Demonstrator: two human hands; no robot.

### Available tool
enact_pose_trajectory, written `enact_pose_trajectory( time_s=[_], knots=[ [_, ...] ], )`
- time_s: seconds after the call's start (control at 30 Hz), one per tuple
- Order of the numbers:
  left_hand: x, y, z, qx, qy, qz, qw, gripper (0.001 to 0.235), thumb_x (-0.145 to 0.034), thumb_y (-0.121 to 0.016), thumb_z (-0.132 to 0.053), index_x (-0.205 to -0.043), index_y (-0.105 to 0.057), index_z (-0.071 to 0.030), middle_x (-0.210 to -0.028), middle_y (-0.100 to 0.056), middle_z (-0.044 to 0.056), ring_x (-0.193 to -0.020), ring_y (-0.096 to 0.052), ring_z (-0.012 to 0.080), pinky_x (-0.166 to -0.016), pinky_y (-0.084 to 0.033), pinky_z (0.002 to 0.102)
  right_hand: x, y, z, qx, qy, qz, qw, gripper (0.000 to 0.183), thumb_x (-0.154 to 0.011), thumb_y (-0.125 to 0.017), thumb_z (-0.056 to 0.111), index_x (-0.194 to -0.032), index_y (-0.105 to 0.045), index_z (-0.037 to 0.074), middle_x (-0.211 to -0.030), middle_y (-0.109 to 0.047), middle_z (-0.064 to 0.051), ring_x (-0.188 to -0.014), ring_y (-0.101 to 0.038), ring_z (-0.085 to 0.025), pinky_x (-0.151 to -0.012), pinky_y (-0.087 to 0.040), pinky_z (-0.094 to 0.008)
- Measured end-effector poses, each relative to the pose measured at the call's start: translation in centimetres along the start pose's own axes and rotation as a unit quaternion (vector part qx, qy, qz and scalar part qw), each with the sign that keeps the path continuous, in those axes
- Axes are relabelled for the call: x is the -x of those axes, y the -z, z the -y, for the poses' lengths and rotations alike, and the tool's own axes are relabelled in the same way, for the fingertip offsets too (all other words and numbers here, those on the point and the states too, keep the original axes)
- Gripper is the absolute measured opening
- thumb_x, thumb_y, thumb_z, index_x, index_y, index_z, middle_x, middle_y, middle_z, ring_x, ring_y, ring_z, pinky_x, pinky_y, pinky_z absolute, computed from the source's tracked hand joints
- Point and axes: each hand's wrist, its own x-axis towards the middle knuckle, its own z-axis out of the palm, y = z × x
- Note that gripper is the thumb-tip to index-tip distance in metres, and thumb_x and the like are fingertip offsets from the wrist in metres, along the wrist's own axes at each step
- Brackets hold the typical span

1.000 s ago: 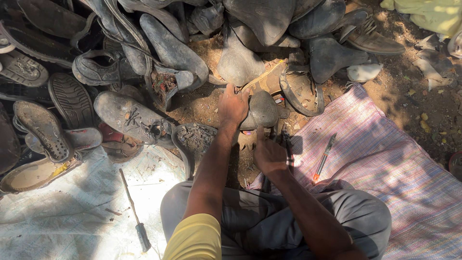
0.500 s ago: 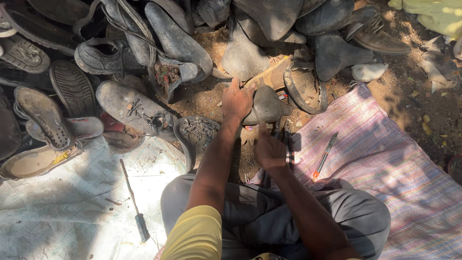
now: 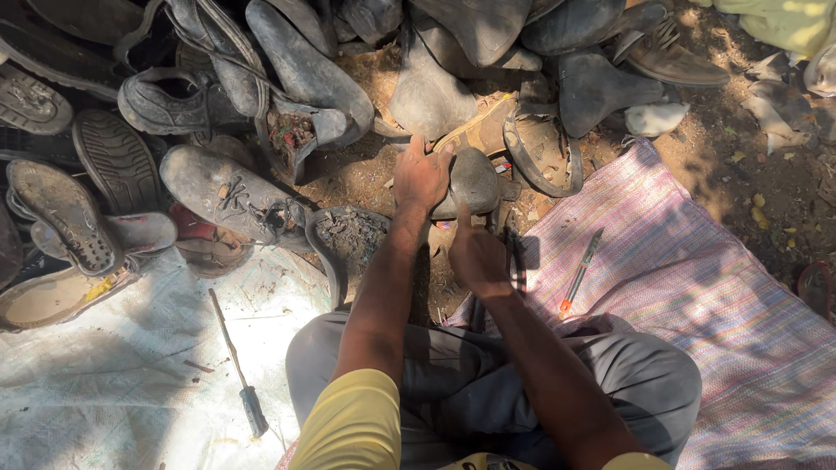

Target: The person sits on a mat surrounded by worn shoes and uses a knife and a hammer to pry apart and separate the sole from the upper of a shoe. The person repeatedly strikes the shoe with the hammer and uses the knife to cut and remove material from the sole area.

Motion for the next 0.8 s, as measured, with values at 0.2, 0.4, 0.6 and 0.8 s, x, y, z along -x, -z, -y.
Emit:
enact_pose_trajectory(
  time_s=[0.2, 0.4, 0.6, 0.8],
  knots=[
    [0.1, 1.6, -1.1, -0.039, -0.031, 0.015, 0.999, 0.054, -0.103, -0.045, -0.051, -0.096, -0.081, -0.011, -0.114, -0.056, 0.013, -0.097, -0.057, 0.0358, -0.088, -0.048, 0.048, 1.8, -1.2, -0.6, 0.007, -0.003, -0.023, 1.000, 0.080, -0.090, -0.050, 0.010, -0.160, -0.010, 0.006, -0.114, -0.065, -0.034, -0.083, -0.071, -0.048, -0.074, -0.057, -0.058],
    [0.0, 1.0, -0.4, -0.034, -0.051, 0.004, 0.998, 0.057, -0.106, -0.045, -0.052, -0.097, -0.080, -0.008, -0.118, -0.057, 0.013, -0.102, -0.059, 0.0346, -0.093, -0.049, 0.048, 0.9, -0.9, -0.6, -0.013, -0.042, 0.035, 0.998, 0.072, -0.099, -0.045, 0.014, -0.162, -0.012, 0.003, -0.104, -0.072, -0.032, -0.089, -0.071, -0.049, -0.084, -0.055, -0.059],
    [0.3, 1.4, -0.8, -0.027, -0.005, 0.034, 0.999, 0.057, -0.101, -0.047, -0.055, -0.094, -0.081, -0.010, -0.121, -0.057, 0.012, -0.106, -0.057, 0.0357, -0.093, -0.048, 0.048, 2.5, -1.6, -1.6, 0.006, -0.048, 0.042, 0.998, 0.080, -0.091, -0.054, 0.019, -0.159, -0.012, 0.008, -0.111, -0.064, -0.034, -0.087, -0.071, -0.049, -0.077, -0.056, -0.058],
    [-0.6, 0.7, -0.5, 0.031, 0.043, 0.015, 0.998, 0.057, -0.099, -0.055, -0.057, -0.107, -0.071, -0.003, -0.114, -0.062, 0.012, -0.106, -0.062, 0.0365, -0.090, -0.050, 0.049, 1.6, -3.5, -3.2, -0.036, -0.053, 0.006, 0.998, 0.070, -0.097, -0.050, 0.018, -0.159, -0.018, 0.010, -0.092, -0.072, -0.030, -0.085, -0.071, -0.049, -0.076, -0.055, -0.060]
  ],
)
